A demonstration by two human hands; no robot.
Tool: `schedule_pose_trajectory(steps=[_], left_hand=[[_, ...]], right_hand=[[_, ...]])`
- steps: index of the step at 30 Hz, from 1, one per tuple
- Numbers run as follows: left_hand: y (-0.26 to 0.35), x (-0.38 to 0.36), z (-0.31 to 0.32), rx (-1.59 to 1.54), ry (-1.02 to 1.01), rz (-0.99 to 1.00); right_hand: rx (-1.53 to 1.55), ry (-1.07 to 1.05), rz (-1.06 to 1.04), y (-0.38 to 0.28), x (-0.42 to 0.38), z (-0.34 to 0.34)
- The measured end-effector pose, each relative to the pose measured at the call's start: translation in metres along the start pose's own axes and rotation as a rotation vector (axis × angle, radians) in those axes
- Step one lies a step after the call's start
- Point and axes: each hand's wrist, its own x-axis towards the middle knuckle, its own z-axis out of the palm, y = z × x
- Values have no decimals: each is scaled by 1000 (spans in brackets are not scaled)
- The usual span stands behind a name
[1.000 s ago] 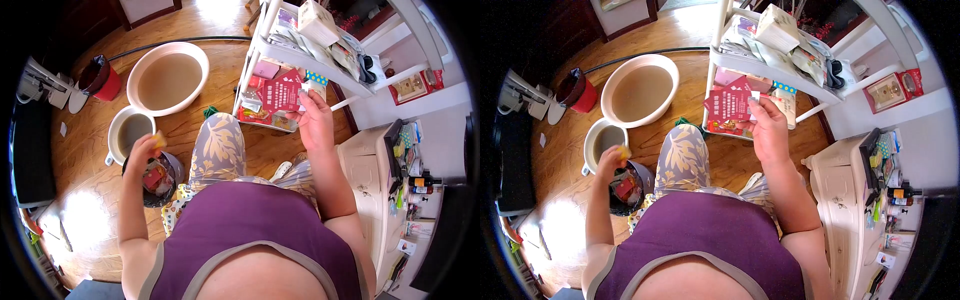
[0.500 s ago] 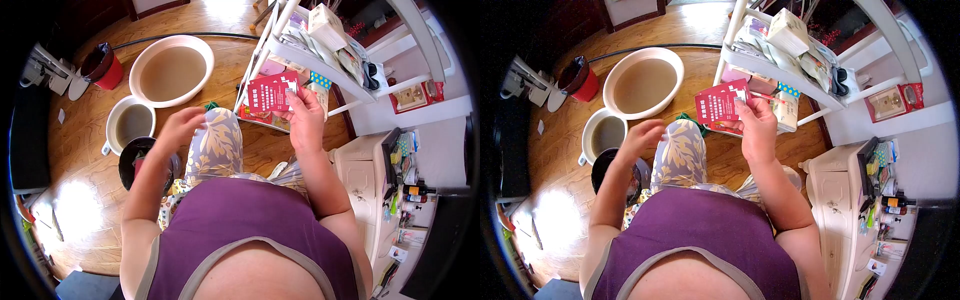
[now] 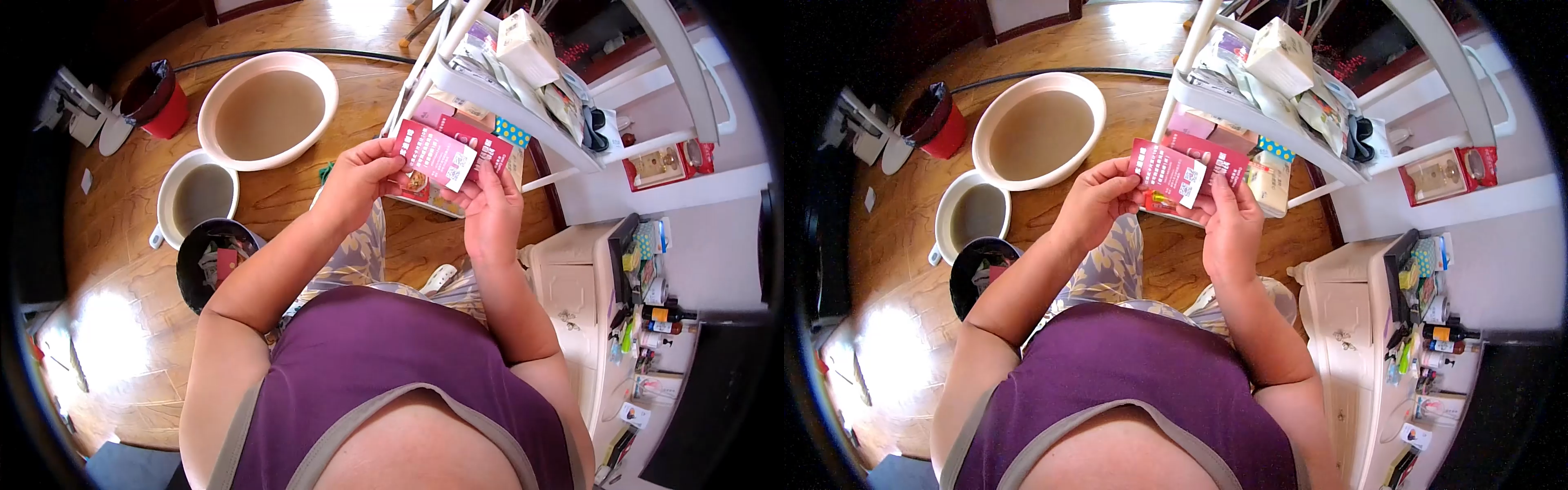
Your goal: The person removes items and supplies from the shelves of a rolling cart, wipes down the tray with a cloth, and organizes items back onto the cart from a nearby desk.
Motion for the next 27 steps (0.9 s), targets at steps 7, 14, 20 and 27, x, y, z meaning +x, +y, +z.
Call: schedule_pose_trajectory(steps=[7, 14, 20, 27], left_hand=[[3, 2, -5, 5, -2, 15], [4, 3, -9, 28, -6, 16], [3, -1, -20, 58, -35, -1], [-3, 2, -29, 137, -137, 69]], right_hand=[[59, -9, 41, -1, 6, -11], [104, -3, 103, -5, 9, -10], [109, -71, 124, -6, 10, -15], [101, -93, 117, -4, 8, -18]])
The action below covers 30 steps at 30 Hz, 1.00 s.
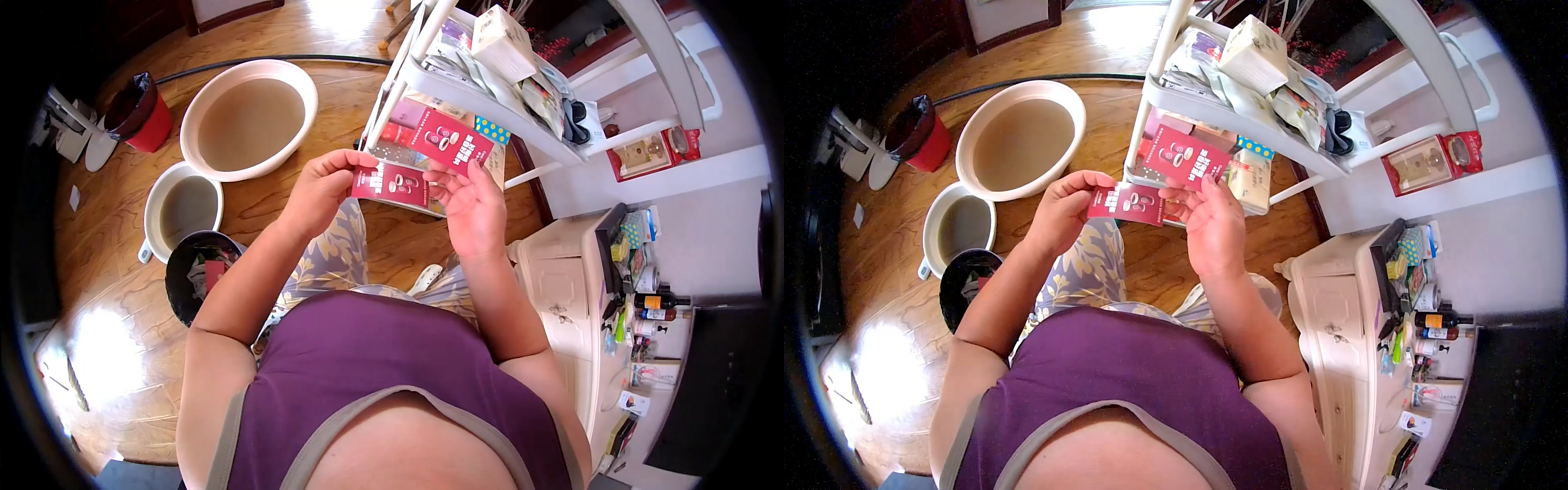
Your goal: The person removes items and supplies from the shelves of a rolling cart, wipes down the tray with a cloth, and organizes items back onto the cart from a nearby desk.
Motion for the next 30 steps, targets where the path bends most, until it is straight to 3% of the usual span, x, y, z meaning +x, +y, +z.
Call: schedule_pose_trajectory(steps=[7, 15, 22, 30], left_hand=[[10, -7, 9, -132, -69, -46], [11, -6, 15, 144, -17, 113], [30, -3, 12, 242, -14, 98], [35, 2, 6, 317, -140, 7]], right_hand=[[-32, -22, -42, 2, -4, -1], [-92, -60, -44, 1, -6, -7], [-248, 82, -213, -11, 0, -24], [-441, 48, -221, -18, 2, -28]])
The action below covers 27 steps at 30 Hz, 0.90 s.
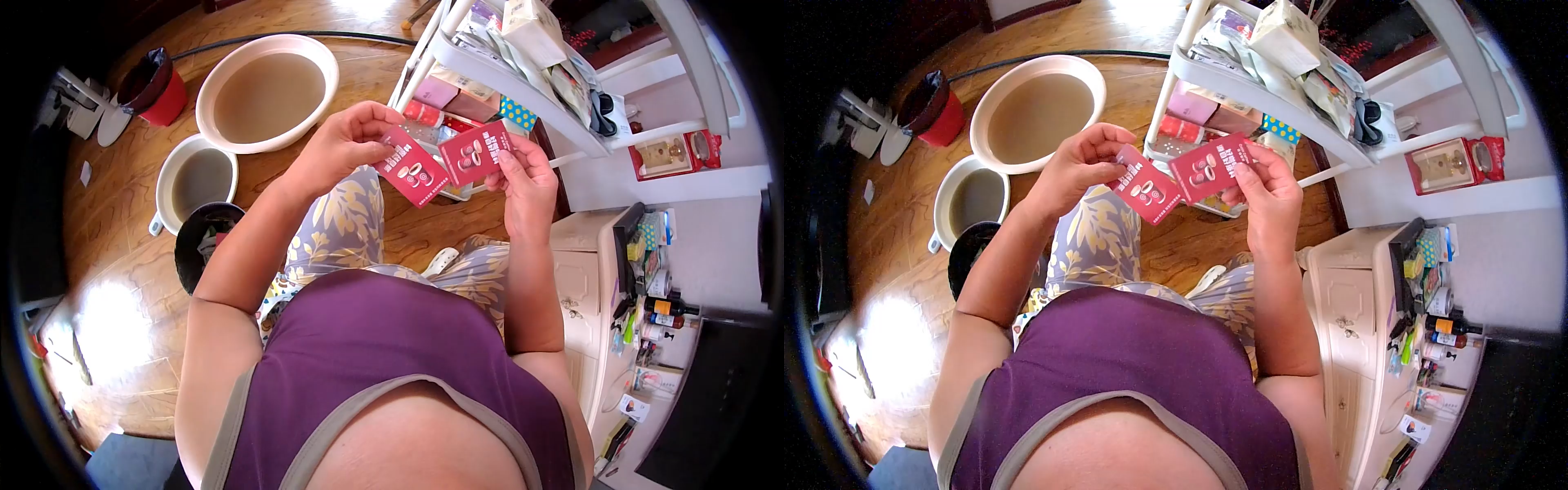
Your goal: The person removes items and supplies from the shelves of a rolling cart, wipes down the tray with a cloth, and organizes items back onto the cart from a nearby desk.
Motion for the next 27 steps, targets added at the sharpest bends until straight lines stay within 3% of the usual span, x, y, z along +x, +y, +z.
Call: schedule_pose_trajectory(steps=[8, 14, 27], left_hand=[[-7, 4, 0, 62, -117, 3], [-12, 4, 7, -46, -149, -15], [-11, 1, 11, -143, -117, -33]], right_hand=[[-322, -194, -97, -3, -4, 17], [-321, -344, -53, 0, -6, 25], [-472, -312, -114, 3, -9, 30]])
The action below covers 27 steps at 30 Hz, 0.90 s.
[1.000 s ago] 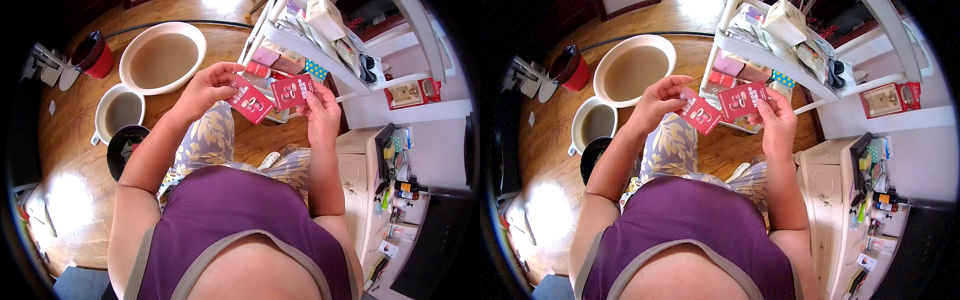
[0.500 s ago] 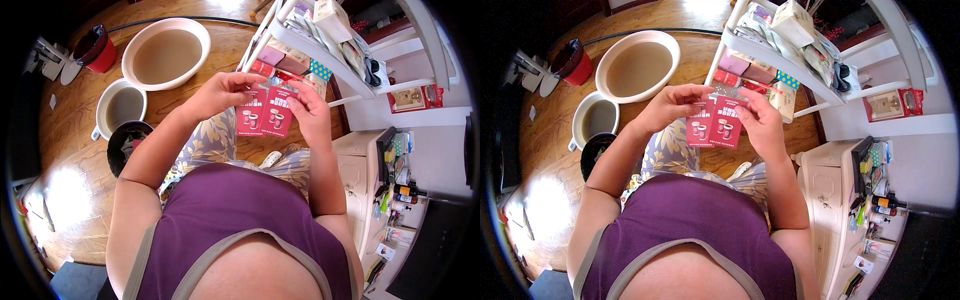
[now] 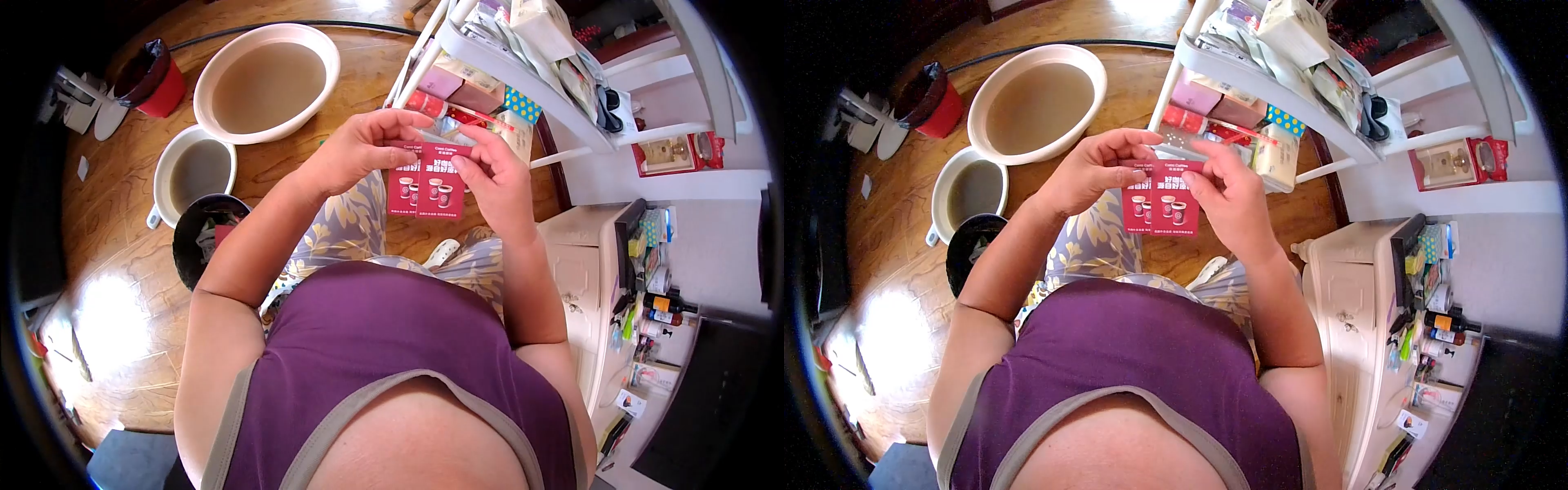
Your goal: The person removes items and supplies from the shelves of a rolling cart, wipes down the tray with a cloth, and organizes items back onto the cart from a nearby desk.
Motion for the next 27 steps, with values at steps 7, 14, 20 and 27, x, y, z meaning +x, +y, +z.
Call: schedule_pose_trajectory(steps=[7, 14, 20, 27], left_hand=[[-5, 1, 3, -6, 6, -5], [-8, 3, 5, 14, 95, 67], [-8, 5, 5, 8, 208, 116], [-15, 10, 3, -52, 228, 157]], right_hand=[[-6, -14, -43, -1, -1, 4], [117, 55, 4, 16, -5, 2], [485, -128, 307, 7, -20, 9], [551, -144, 350, 5, -24, 16]])
